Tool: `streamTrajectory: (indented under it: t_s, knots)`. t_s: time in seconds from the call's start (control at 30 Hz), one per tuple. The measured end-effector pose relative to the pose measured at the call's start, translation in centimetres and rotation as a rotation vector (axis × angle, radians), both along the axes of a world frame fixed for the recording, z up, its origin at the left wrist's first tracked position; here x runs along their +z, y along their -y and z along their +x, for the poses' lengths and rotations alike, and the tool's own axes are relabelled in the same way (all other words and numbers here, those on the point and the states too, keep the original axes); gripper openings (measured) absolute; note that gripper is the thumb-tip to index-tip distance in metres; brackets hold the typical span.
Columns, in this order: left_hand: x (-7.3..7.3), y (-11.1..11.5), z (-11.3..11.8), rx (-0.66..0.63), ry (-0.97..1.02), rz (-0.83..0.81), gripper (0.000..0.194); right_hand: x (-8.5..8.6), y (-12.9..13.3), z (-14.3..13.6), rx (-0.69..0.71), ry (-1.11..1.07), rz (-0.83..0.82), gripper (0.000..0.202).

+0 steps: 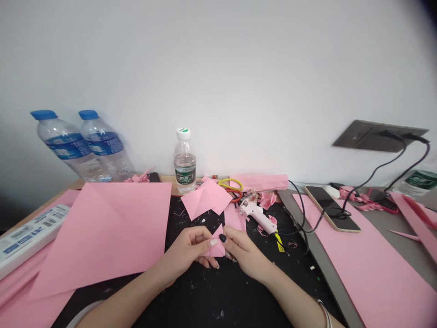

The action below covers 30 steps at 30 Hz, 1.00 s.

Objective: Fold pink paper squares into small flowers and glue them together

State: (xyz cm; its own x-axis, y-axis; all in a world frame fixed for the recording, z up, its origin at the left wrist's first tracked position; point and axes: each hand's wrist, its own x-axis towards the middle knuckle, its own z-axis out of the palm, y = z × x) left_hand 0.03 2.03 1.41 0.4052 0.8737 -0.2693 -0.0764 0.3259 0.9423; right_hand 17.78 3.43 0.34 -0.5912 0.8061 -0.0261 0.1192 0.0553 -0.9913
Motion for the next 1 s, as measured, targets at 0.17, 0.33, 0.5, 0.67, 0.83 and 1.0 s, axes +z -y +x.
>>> streamTrajectory:
  t_s: [0.17, 0.33, 0.5, 0.67, 0.83, 1.0]
  knots:
    - [0.1, 0.1, -0.2, -0.003, -0.033, -0.034, 0.026, 0.3, -0.2, 0.2, -0.002, 0.082, 0.106, 0.031]
    - [-0.2, 0.1, -0.4, -0.025, -0.123, 0.060, 0.023, 0.9, -0.5, 0.4, 0.023, 0.156, 0.234, 0.029]
    - [-0.3, -0.1, -0.4, -0.054, -0.174, 0.126, 0.019, 0.9, -0.5, 0.4, 0.057, 0.165, 0.267, 0.029]
    - [-0.4, -0.3, -0.5, -0.029, -0.207, 0.164, 0.019, 0.6, -0.5, 0.4, 0.032, 0.035, 0.146, 0.033]
    - [-0.3, -0.5, -0.8, -0.023, -0.120, 0.103, 0.017, 0.2, -0.6, 0.5, 0.079, -0.091, -0.013, 0.030]
    - [-0.4, -0.6, -1.0, -0.048, -0.072, 0.085, 0.013, 0.2, -0.6, 0.7, 0.118, -0.136, -0.079, 0.026]
